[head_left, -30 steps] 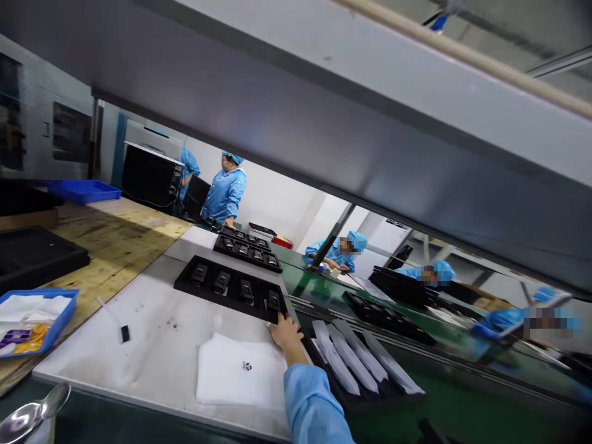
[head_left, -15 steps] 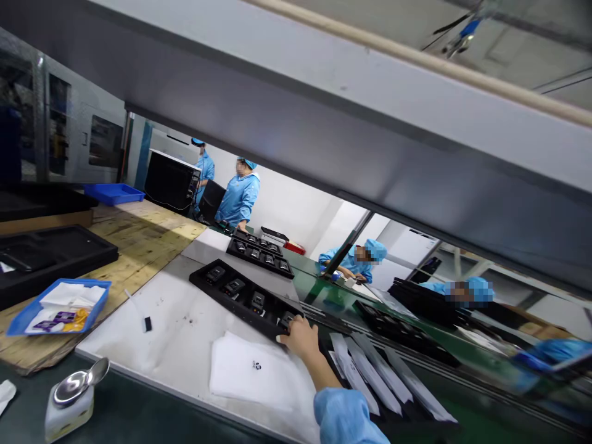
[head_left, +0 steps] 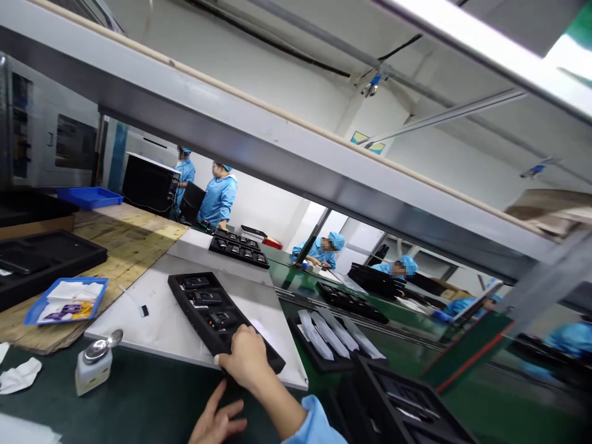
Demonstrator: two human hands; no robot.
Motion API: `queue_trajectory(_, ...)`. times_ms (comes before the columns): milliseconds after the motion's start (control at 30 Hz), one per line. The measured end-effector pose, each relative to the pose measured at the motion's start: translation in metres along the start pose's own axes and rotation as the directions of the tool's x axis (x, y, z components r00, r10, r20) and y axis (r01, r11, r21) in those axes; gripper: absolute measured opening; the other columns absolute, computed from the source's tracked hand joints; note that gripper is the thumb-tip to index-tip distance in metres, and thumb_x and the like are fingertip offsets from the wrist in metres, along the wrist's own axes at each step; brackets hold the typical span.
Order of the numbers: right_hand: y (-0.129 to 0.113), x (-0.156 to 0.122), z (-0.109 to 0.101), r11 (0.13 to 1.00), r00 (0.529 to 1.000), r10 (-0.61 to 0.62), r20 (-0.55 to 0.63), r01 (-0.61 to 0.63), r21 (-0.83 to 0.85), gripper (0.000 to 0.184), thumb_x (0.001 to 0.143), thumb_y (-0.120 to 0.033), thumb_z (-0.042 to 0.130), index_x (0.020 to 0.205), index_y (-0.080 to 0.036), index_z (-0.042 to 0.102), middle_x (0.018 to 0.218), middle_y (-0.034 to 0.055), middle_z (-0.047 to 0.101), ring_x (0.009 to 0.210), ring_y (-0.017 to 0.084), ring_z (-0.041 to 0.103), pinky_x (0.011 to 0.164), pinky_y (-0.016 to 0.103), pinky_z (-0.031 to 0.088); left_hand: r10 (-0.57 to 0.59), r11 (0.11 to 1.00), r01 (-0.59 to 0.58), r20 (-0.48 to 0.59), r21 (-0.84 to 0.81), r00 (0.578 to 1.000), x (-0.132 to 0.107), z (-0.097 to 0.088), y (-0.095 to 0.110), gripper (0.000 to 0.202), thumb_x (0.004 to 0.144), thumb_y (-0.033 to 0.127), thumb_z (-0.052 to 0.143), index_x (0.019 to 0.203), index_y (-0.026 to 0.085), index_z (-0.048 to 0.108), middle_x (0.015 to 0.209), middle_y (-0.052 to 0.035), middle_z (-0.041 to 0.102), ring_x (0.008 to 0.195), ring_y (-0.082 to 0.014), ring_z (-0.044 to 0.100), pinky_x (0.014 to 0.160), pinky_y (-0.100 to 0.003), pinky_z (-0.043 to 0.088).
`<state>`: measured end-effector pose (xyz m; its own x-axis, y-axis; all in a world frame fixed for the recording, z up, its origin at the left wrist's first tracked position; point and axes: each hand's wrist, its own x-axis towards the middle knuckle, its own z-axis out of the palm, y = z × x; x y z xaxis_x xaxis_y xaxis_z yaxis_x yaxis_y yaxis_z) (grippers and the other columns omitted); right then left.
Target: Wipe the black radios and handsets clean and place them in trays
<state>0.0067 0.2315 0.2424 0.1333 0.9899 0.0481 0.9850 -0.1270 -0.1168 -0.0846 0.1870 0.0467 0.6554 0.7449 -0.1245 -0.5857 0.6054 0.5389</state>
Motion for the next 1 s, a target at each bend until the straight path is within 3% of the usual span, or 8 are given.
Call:
queue_trajectory(67,-0.013,-0.018,0.008,0.998,1.000,-0.008,0.007,0.008,0.065,0.035,0.069,-0.044,0.077,0.087,-0.014,0.076,0.111,0.0181,0.067,0.112,0.038,0.057,0.096,0.049,0.042,0.077,0.988,-0.085,-0.065,-0.132,0.995,-0.006,0.009,0.013,0.107,0.064,0.062,0.083,0.152,0.035,0.029,0.130,-0.0161,0.065,0.115,-0.0365,0.064,0.085,-0.047,0.052)
queue_trajectory(133,-0.024,-0.033,0.017,0.985,0.999,-0.050,-0.002,0.049,0.163,0.027,0.073,-0.038,0.074,0.083,-0.013,0.075,0.109,0.0196,0.067,0.112,0.040,0.056,0.097,0.054,0.040,0.079,0.974,-0.112,-0.171,-0.198,0.982,-0.015,0.021,0.031,0.094,0.069,0.062,0.079,0.148,0.031,0.038,0.125,-0.0146,0.068,0.110,-0.0350,0.066,0.083,-0.046,0.053)
queue_trajectory(300,-0.027,-0.059,0.030,0.926,0.987,-0.149,-0.053,0.158,0.344,0.011,0.077,-0.020,0.064,0.071,-0.017,0.073,0.099,0.0125,0.069,0.105,0.033,0.060,0.097,0.051,0.040,0.103,0.992,-0.127,-0.428,-0.028,0.898,-0.031,0.046,0.062,0.062,0.073,0.043,0.082,0.128,0.025,0.058,0.087,-0.0054,0.074,0.074,-0.0271,0.073,0.068,-0.037,0.056)
queue_trajectory(433,0.000,-0.068,0.019,0.837,0.982,-0.098,-0.163,0.170,0.520,0.008,0.077,-0.021,0.065,0.078,-0.023,0.073,0.097,0.0045,0.068,0.100,0.023,0.061,0.093,0.035,0.044,0.181,0.982,-0.182,-0.448,0.042,0.875,-0.033,0.050,0.067,0.053,0.073,0.014,0.073,0.123,0.023,0.058,0.076,-0.0030,0.073,0.061,-0.0229,0.071,0.061,-0.033,0.057)
queue_trajectory(567,0.051,-0.061,0.006,0.732,0.951,0.141,-0.274,0.086,0.676,0.019,0.078,-0.029,0.064,0.093,-0.021,0.071,0.108,0.0086,0.066,0.110,0.026,0.058,0.102,0.037,0.040,0.199,0.980,-0.184,-0.401,0.078,0.894,-0.046,0.045,0.083,0.061,0.066,0.003,0.068,0.123,0.021,0.058,0.076,-0.0031,0.073,0.063,-0.0241,0.073,0.058,-0.031,0.058)
queue_trajectory(733,0.103,-0.060,0.016,0.447,0.934,0.340,-0.105,-0.062,0.892,0.042,0.077,-0.057,0.065,0.090,-0.017,0.069,0.091,0.0103,0.069,0.093,0.027,0.066,0.086,0.038,0.049,0.188,0.980,-0.158,-0.312,0.119,0.931,-0.088,0.041,0.109,0.082,0.057,0.001,0.075,0.133,0.022,0.055,0.086,-0.0033,0.076,0.073,-0.0270,0.076,0.062,-0.031,0.060)
queue_trajectory(867,0.100,-0.077,0.043,0.170,0.955,0.282,0.090,-0.142,0.975,0.059,0.073,-0.074,0.063,0.085,-0.016,0.068,0.078,0.0097,0.070,0.078,0.026,0.070,0.075,0.040,0.053,0.101,0.990,-0.068,-0.280,0.123,0.955,-0.128,0.044,0.108,0.096,0.051,0.005,0.081,0.140,0.023,0.051,0.093,-0.0062,0.078,0.087,-0.0347,0.075,0.068,-0.038,0.062)
queue_trajectory(1000,0.086,-0.089,0.054,-0.086,0.965,0.162,0.207,-0.195,0.977,0.065,0.074,-0.079,0.056,0.087,-0.016,0.069,0.082,0.0126,0.074,0.092,0.031,0.072,0.083,0.046,0.055,0.026,0.998,-0.002,-0.354,0.067,0.935,-0.157,0.039,0.106,0.103,0.042,0.010,0.079,0.140,0.026,0.053,0.097,-0.0080,0.079,0.095,-0.0429,0.072,0.074,-0.048,0.062)
